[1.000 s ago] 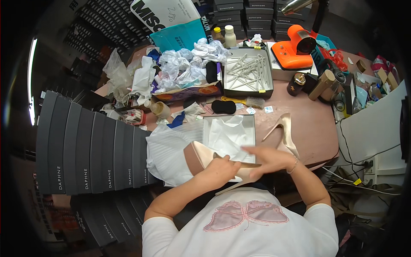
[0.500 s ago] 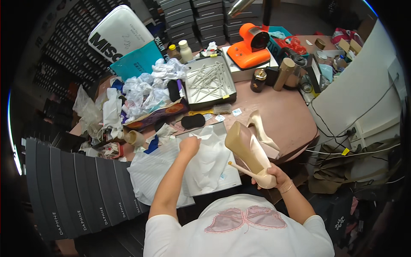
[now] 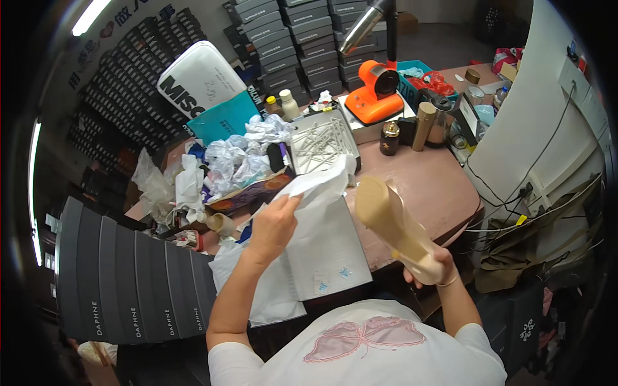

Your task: Inspecting and packaging high-heeled shoes into brand-named boxes.

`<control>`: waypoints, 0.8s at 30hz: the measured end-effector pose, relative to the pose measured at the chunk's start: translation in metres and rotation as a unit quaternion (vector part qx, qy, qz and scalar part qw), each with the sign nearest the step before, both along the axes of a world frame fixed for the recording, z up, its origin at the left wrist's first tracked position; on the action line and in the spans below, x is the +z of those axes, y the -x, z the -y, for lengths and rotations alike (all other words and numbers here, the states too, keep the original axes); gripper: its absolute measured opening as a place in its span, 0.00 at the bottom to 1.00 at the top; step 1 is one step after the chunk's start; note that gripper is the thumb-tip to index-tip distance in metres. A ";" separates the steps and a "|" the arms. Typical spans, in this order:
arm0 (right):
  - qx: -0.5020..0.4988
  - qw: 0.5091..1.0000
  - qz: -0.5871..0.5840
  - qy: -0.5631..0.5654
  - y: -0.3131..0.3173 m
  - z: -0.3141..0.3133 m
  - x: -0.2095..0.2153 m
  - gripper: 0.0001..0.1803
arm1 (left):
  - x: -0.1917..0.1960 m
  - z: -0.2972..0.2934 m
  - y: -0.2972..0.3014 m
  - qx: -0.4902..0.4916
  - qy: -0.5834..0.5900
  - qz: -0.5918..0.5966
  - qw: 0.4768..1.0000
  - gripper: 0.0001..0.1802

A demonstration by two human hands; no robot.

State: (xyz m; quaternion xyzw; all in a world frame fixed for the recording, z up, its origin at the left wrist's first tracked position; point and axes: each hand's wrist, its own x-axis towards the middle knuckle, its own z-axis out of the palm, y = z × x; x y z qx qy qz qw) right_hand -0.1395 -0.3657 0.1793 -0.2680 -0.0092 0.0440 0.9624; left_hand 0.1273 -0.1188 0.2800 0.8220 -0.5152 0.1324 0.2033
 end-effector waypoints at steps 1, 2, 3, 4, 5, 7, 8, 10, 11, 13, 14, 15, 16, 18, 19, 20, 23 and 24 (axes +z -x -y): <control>0.042 0.999 -0.004 0.007 0.007 -0.004 0.012 0.49 | -0.002 -0.008 0.004 -0.018 -0.005 0.002 1.000 0.22; 0.084 0.996 -0.009 0.016 0.012 -0.007 0.021 0.48 | -0.005 -0.020 0.008 -0.038 -0.005 -0.014 0.999 0.23; 0.125 0.992 -0.015 0.018 0.014 -0.013 0.028 0.47 | -0.007 -0.030 0.015 -0.061 -0.002 -0.035 0.998 0.25; 0.163 0.986 -0.028 0.022 0.010 -0.021 0.028 0.45 | -0.009 -0.039 0.023 -0.085 0.002 -0.054 0.995 0.26; 0.184 0.979 -0.044 0.075 0.001 -0.032 0.028 0.44 | -0.007 -0.053 0.033 -0.096 0.011 -0.062 0.993 0.27; 0.216 0.968 -0.059 0.109 -0.017 -0.046 0.015 0.41 | 0.002 -0.084 0.053 -0.126 0.025 -0.076 0.989 0.29; 0.190 0.970 -0.082 0.129 -0.026 -0.060 0.016 0.39 | 0.001 -0.100 0.062 -0.115 0.028 -0.053 0.992 0.26; 0.127 0.968 -0.131 0.174 -0.043 -0.090 0.002 0.31 | 0.000 -0.125 0.075 -0.124 0.038 -0.049 0.990 0.21; 0.102 0.970 -0.169 0.144 -0.047 -0.105 -0.005 0.27 | 0.000 -0.135 0.081 -0.128 0.042 -0.046 0.990 0.19; 0.072 0.987 -0.142 0.006 -0.059 -0.137 -0.026 0.27 | -0.014 -0.144 0.096 -0.156 0.011 -0.059 0.986 0.13; 0.009 0.988 -0.152 -0.010 -0.068 -0.163 -0.033 0.27 | -0.024 -0.143 0.107 -0.182 -0.002 -0.068 0.981 0.12; -0.058 0.985 -0.163 -0.025 -0.076 -0.189 -0.033 0.27 | -0.037 -0.136 0.121 -0.226 0.026 -0.082 0.970 0.13; -0.106 0.981 -0.162 -0.032 -0.084 -0.211 -0.032 0.27 | -0.048 -0.126 0.138 -0.265 0.047 -0.101 0.958 0.16; -0.124 0.980 -0.154 -0.022 -0.089 -0.221 -0.028 0.26 | -0.039 -0.105 0.167 -0.342 0.029 -0.130 0.930 0.19; -0.118 0.981 -0.150 -0.014 -0.088 -0.216 -0.028 0.26 | -0.040 -0.100 0.174 -0.363 0.020 -0.142 0.921 0.20; -0.114 0.983 -0.143 -0.004 -0.085 -0.209 -0.029 0.26 | -0.046 -0.102 0.174 -0.355 0.045 -0.155 0.921 0.19; -0.113 0.985 -0.129 0.015 -0.071 -0.190 -0.030 0.25 | -0.062 -0.100 0.177 -0.360 0.084 -0.171 0.913 0.17; -0.114 0.985 -0.125 0.031 -0.068 -0.182 -0.030 0.24 | -0.061 -0.091 0.187 -0.384 0.073 -0.159 0.907 0.17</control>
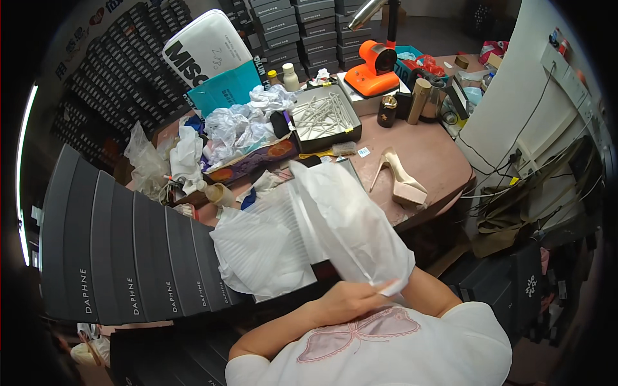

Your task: Inspecting and packaging high-heeled shoes into brand-named boxes.

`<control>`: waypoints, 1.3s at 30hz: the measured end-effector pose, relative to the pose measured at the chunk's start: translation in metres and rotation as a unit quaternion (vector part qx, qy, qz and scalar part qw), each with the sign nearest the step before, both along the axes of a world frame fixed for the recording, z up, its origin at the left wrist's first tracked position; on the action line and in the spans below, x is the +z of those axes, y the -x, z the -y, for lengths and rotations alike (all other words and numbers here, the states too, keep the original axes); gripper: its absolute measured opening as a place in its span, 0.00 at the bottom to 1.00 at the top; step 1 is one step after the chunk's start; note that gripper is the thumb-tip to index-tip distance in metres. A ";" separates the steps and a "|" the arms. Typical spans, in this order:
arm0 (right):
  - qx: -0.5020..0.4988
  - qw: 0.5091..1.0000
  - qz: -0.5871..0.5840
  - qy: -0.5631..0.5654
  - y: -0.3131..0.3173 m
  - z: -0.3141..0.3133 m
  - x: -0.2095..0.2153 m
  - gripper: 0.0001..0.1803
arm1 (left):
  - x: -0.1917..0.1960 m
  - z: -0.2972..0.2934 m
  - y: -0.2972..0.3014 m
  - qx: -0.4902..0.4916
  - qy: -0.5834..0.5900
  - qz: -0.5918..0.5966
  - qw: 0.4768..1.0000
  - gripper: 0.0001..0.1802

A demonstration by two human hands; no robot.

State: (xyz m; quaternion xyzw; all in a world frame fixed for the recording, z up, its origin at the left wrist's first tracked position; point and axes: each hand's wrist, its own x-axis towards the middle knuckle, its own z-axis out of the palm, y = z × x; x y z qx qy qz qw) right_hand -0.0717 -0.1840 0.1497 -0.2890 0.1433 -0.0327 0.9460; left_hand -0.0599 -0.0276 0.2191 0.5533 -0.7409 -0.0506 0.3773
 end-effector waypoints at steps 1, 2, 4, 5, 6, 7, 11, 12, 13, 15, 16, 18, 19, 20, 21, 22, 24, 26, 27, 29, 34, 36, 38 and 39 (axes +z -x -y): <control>0.002 1.000 0.000 0.010 0.001 0.008 0.001 0.24 | 0.000 0.010 0.008 -0.025 0.000 0.017 1.000 0.17; -0.002 1.000 -0.007 0.026 0.004 0.015 -0.001 0.24 | -0.005 0.023 0.008 -0.052 -0.008 -0.014 0.999 0.22; -0.034 0.997 -0.029 0.065 0.012 0.041 -0.009 0.23 | -0.008 0.047 0.006 -0.071 -0.044 -0.011 0.996 0.27; -0.073 0.992 -0.045 0.093 0.018 0.063 -0.013 0.23 | -0.009 0.058 0.004 -0.080 -0.062 -0.008 0.995 0.29; -0.107 0.985 -0.065 0.122 0.026 0.088 -0.021 0.23 | -0.002 0.061 0.006 -0.110 -0.127 -0.040 0.985 0.30; -0.142 0.974 -0.088 0.156 0.033 0.115 -0.032 0.22 | -0.012 0.063 0.003 -0.087 -0.129 -0.095 0.983 0.30; -0.247 0.886 -0.229 0.319 0.074 0.242 -0.104 0.21 | -0.054 0.065 -0.031 0.143 -0.173 -0.246 0.943 0.29; -0.241 0.859 -0.269 0.363 0.081 0.269 -0.133 0.21 | -0.070 0.058 -0.043 0.260 -0.211 -0.277 0.900 0.26; -0.241 0.825 -0.309 0.407 0.094 0.294 -0.157 0.21 | -0.093 0.056 -0.059 0.335 -0.144 -0.287 0.886 0.22; -0.213 0.762 -0.370 0.486 0.110 0.334 -0.209 0.20 | -0.111 0.048 -0.087 0.468 -0.105 -0.300 0.824 0.20; -0.194 0.733 -0.391 0.522 0.113 0.344 -0.224 0.20 | -0.116 0.042 -0.104 0.537 -0.044 -0.160 0.827 0.24; -0.138 0.681 -0.411 0.590 0.108 0.358 -0.251 0.19 | -0.114 0.010 -0.130 0.653 -0.035 -0.060 0.754 0.30; -0.116 0.647 -0.416 0.628 0.111 0.357 -0.256 0.19 | -0.114 -0.005 -0.145 0.696 -0.046 -0.170 0.697 0.32; -0.090 0.612 -0.419 0.665 0.117 0.357 -0.259 0.19 | -0.109 -0.017 -0.157 0.716 0.011 -0.290 0.634 0.29; -0.051 0.577 -0.426 0.694 0.128 0.357 -0.253 0.19 | -0.108 -0.029 -0.168 0.719 0.038 -0.295 0.628 0.26; 0.025 0.544 -0.444 0.712 0.140 0.357 -0.248 0.18 | -0.106 -0.040 -0.172 0.719 0.003 -0.295 0.629 0.23; 0.326 0.478 -0.493 0.650 0.161 0.352 -0.204 0.18 | -0.104 -0.044 -0.166 0.712 -0.004 -0.298 0.636 0.21; 0.533 0.540 -0.446 0.475 0.174 0.328 -0.139 0.18 | -0.125 -0.070 -0.140 0.756 -0.005 -0.270 0.596 0.20; 0.527 0.606 -0.420 0.422 0.176 0.310 -0.112 0.17 | -0.143 -0.085 -0.131 0.791 0.038 -0.214 0.572 0.19; 0.443 0.722 -0.348 0.402 0.147 0.277 -0.070 0.15 | -0.181 -0.122 -0.111 0.846 0.066 -0.148 0.508 0.17; 0.193 0.823 -0.171 0.506 0.038 0.202 -0.059 0.12 | -0.181 -0.212 -0.124 0.855 0.000 -0.097 0.509 0.14; 0.222 0.752 -0.048 0.619 -0.005 0.167 -0.050 0.15 | -0.152 -0.205 -0.166 0.823 0.011 -0.039 0.567 0.13; 0.315 0.714 -0.031 0.625 -0.038 0.127 -0.029 0.16 | -0.127 -0.195 -0.209 0.780 0.017 -0.112 0.616 0.13; 0.327 0.700 0.007 0.635 -0.047 0.107 -0.024 0.15 | -0.118 -0.190 -0.230 0.756 -0.021 -0.067 0.650 0.14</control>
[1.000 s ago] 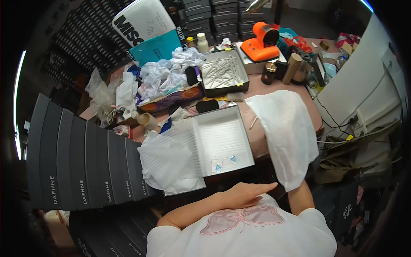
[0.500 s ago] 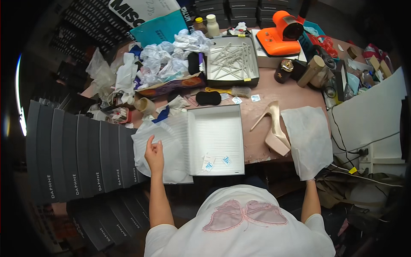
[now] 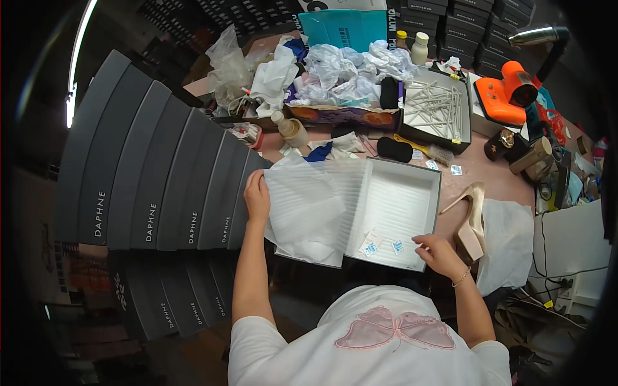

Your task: Inspecting and packaging high-heeled shoes into brand-named boxes.

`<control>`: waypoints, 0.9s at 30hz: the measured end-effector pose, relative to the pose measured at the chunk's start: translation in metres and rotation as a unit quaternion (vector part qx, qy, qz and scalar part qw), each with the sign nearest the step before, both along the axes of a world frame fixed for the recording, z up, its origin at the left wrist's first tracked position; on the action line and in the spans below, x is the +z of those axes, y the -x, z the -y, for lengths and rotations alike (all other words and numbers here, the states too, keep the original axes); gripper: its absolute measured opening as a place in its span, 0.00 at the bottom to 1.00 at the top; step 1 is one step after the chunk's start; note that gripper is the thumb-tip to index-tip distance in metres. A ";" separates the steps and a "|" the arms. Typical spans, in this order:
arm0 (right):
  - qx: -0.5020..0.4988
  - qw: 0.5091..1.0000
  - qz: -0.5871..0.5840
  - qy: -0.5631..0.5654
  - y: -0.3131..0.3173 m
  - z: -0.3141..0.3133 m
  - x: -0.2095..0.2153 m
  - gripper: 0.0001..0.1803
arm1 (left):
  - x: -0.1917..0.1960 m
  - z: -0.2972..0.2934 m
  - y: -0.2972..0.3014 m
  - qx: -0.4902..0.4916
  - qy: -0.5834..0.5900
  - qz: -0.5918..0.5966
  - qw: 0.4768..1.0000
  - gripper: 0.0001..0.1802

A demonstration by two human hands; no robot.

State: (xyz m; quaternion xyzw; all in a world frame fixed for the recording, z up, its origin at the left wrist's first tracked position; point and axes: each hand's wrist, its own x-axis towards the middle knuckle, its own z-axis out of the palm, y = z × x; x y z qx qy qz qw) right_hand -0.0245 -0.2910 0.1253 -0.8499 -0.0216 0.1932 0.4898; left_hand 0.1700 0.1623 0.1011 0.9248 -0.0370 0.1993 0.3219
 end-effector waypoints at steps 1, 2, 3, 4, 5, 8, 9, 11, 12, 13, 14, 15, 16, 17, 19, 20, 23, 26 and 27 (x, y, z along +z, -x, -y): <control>0.029 0.999 0.022 0.007 -0.006 -0.018 0.002 0.15 | 0.005 0.008 -0.022 -0.054 -0.054 0.004 0.997 0.16; 0.057 0.997 0.040 0.028 -0.007 -0.033 -0.003 0.15 | 0.004 0.016 -0.043 -0.078 -0.100 0.001 0.992 0.19; 0.083 0.994 0.059 0.030 -0.005 -0.049 -0.005 0.16 | 0.002 0.022 -0.064 -0.108 -0.144 -0.001 0.984 0.22; 0.099 0.995 0.030 0.014 0.001 -0.063 -0.008 0.17 | -0.005 0.033 -0.082 -0.147 -0.184 -0.002 0.972 0.25; 0.121 0.992 0.036 0.023 0.010 -0.075 -0.012 0.18 | -0.014 0.040 -0.097 -0.142 -0.193 -0.038 0.970 0.28; 0.161 0.987 -0.008 0.031 0.035 -0.068 -0.005 0.19 | -0.082 0.005 -0.140 -0.108 -0.245 -0.204 0.942 0.31; 0.082 0.996 -0.011 0.046 0.041 -0.050 -0.004 0.19 | -0.093 0.000 -0.151 -0.090 -0.188 -0.313 0.927 0.21; -0.112 0.993 -0.002 0.048 0.056 -0.006 -0.014 0.17 | -0.109 -0.014 -0.156 -0.073 -0.054 -0.300 0.950 0.11; -0.204 0.976 0.021 0.071 0.064 0.020 -0.028 0.17 | -0.103 -0.013 -0.152 -0.070 0.010 -0.279 0.958 0.09; -0.306 0.941 0.100 0.104 0.073 0.042 -0.042 0.19 | -0.094 -0.017 -0.146 -0.074 -0.014 -0.215 0.974 0.09; -0.350 0.918 0.096 0.160 0.073 0.062 -0.039 0.21 | -0.079 -0.025 -0.143 -0.069 -0.041 -0.145 0.986 0.09; -0.386 0.894 0.123 0.191 0.078 0.086 -0.059 0.23 | -0.050 -0.015 -0.139 -0.035 -0.037 -0.153 0.987 0.10; -0.383 0.883 0.144 0.232 0.077 0.104 -0.065 0.26 | -0.021 -0.011 -0.129 0.008 -0.033 -0.161 0.986 0.11; -0.381 0.874 0.164 0.252 0.070 0.116 -0.074 0.28 | -0.006 -0.024 -0.127 0.003 -0.060 -0.122 0.991 0.11; -0.373 0.874 0.156 0.269 0.049 0.132 -0.090 0.32 | 0.033 -0.028 -0.117 0.023 -0.048 -0.054 0.997 0.13; -0.369 0.882 0.127 0.264 0.037 0.136 -0.097 0.33 | 0.064 -0.010 -0.103 0.044 -0.011 -0.026 0.999 0.13; -0.372 0.886 0.015 0.276 0.007 0.149 -0.121 0.33 | 0.127 0.015 -0.075 0.060 0.063 0.098 0.991 0.15; -0.418 0.874 0.010 0.249 -0.003 0.158 -0.135 0.24 | 0.169 0.037 -0.051 0.039 0.069 0.204 0.976 0.15; -0.413 0.882 0.039 0.225 -0.002 0.157 -0.131 0.23 | 0.179 0.045 -0.044 0.031 0.063 0.233 0.970 0.15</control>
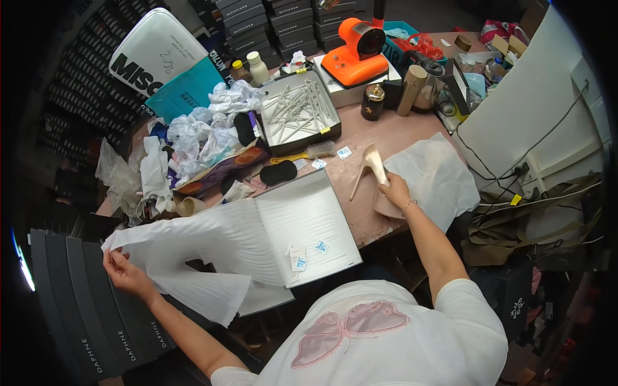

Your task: Inspecting and packaging high-heeled shoes into brand-named boxes.

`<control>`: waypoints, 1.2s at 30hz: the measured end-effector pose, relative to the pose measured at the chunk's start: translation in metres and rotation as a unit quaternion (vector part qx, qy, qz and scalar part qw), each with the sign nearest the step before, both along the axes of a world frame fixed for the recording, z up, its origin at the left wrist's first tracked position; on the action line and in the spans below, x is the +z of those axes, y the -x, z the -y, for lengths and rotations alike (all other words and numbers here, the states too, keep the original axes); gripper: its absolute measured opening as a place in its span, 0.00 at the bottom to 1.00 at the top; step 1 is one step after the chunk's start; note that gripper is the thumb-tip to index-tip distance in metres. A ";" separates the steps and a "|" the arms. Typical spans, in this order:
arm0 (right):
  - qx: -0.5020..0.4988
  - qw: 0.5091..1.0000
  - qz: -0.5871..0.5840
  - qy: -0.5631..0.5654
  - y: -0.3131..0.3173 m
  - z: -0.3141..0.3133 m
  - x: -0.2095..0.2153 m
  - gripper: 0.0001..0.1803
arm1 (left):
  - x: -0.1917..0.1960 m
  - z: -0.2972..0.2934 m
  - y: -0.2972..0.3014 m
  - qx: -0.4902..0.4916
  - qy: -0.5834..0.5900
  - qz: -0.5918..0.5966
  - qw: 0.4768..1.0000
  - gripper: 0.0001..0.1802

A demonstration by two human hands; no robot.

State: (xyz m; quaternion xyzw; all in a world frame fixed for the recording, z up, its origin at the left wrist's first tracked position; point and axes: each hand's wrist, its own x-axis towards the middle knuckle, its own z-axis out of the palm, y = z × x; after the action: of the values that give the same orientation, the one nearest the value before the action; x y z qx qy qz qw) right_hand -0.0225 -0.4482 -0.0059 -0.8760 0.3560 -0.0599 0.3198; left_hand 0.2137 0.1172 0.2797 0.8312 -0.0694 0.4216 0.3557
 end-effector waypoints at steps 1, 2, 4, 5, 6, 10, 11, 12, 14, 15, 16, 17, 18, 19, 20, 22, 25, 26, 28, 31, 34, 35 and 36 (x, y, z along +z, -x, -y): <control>0.022 0.999 0.033 -0.010 -0.005 -0.005 0.014 0.21 | 0.005 0.006 0.008 -0.030 -0.014 0.025 0.999 0.15; 0.029 0.993 0.098 -0.063 0.000 -0.010 0.032 0.15 | 0.009 0.012 0.015 -0.061 -0.029 0.049 0.997 0.15; 0.048 0.962 0.186 -0.195 0.015 -0.016 0.085 0.09 | 0.021 0.028 0.032 -0.092 -0.089 0.114 0.985 0.15; 0.059 0.950 0.217 -0.216 0.023 -0.010 0.092 0.10 | 0.023 0.033 0.037 -0.110 -0.051 0.136 0.983 0.17; 0.110 0.951 0.269 -0.105 0.020 -0.015 0.126 0.14 | 0.027 0.036 0.044 -0.103 -0.063 0.170 0.978 0.16; 0.197 0.962 0.185 0.050 0.023 0.026 0.094 0.17 | 0.050 0.056 0.055 -0.075 -0.079 0.243 0.964 0.13; 0.238 0.954 0.148 0.104 0.023 0.037 0.066 0.16 | 0.058 0.066 0.059 -0.078 -0.087 0.255 0.960 0.11; 0.286 0.940 0.147 0.111 0.022 0.042 0.044 0.13 | 0.067 0.076 0.065 -0.079 -0.096 0.265 0.956 0.10; 0.143 0.978 0.113 -0.102 0.014 0.034 0.021 0.12 | 0.059 0.094 0.074 -0.102 -0.055 0.247 0.962 0.12; 0.058 0.971 0.119 -0.199 0.009 0.033 0.012 0.13 | 0.048 0.111 0.081 -0.194 0.000 0.239 0.951 0.13; 0.141 0.978 0.111 -0.107 0.010 0.041 0.005 0.14 | 0.034 0.133 0.087 -0.289 0.055 0.228 0.928 0.14; 0.215 0.971 0.100 -0.015 0.015 0.050 -0.001 0.15 | 0.013 0.142 0.095 -0.314 -0.036 0.116 0.942 0.14; 0.291 0.950 0.084 0.076 0.020 0.055 -0.005 0.16 | 0.008 0.166 0.106 -0.388 -0.079 -0.064 0.916 0.17; 0.231 0.970 0.065 -0.033 0.025 0.055 -0.002 0.16 | -0.011 0.183 0.115 -0.430 -0.113 -0.185 0.876 0.20; 0.168 0.975 0.046 -0.138 0.028 0.059 0.008 0.17 | -0.030 0.193 0.125 -0.450 -0.134 -0.325 0.821 0.23; 0.088 0.954 -0.029 -0.284 0.021 0.035 0.076 0.21 | -0.121 0.177 0.150 -0.495 -0.229 -0.319 0.775 0.19; 0.184 0.971 -0.024 -0.153 0.038 -0.012 0.101 0.32 | -0.167 0.163 0.172 -0.485 -0.292 -0.336 0.753 0.17; 0.163 0.983 0.005 -0.081 0.048 -0.028 0.081 0.36 | -0.164 0.164 0.176 -0.470 -0.282 -0.369 0.751 0.16; 0.121 0.988 0.063 0.070 0.069 -0.041 0.030 0.43 | -0.160 0.162 0.178 -0.437 -0.247 -0.431 0.750 0.14; 0.008 0.986 0.151 -0.066 0.083 -0.053 0.013 0.45 | -0.149 0.136 0.164 -0.396 -0.339 -0.457 0.721 0.10; 0.029 0.992 0.077 0.090 0.104 -0.030 -0.027 0.36 | -0.139 0.100 0.150 -0.312 -0.380 -0.450 0.745 0.08; 0.024 0.999 0.043 0.011 0.104 -0.031 -0.030 0.33 | -0.132 0.090 0.143 -0.277 -0.387 -0.448 0.757 0.08; 0.018 0.998 0.004 -0.065 0.108 -0.031 -0.031 0.30 | -0.122 0.082 0.134 -0.226 -0.381 -0.451 0.775 0.08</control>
State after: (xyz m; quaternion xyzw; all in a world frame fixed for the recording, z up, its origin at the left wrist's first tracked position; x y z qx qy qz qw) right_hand -0.1300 -0.4177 -0.0374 -0.8594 0.3422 -0.0348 0.3783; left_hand 0.0792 0.0356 0.1575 0.9540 -0.2417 -0.1551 0.0860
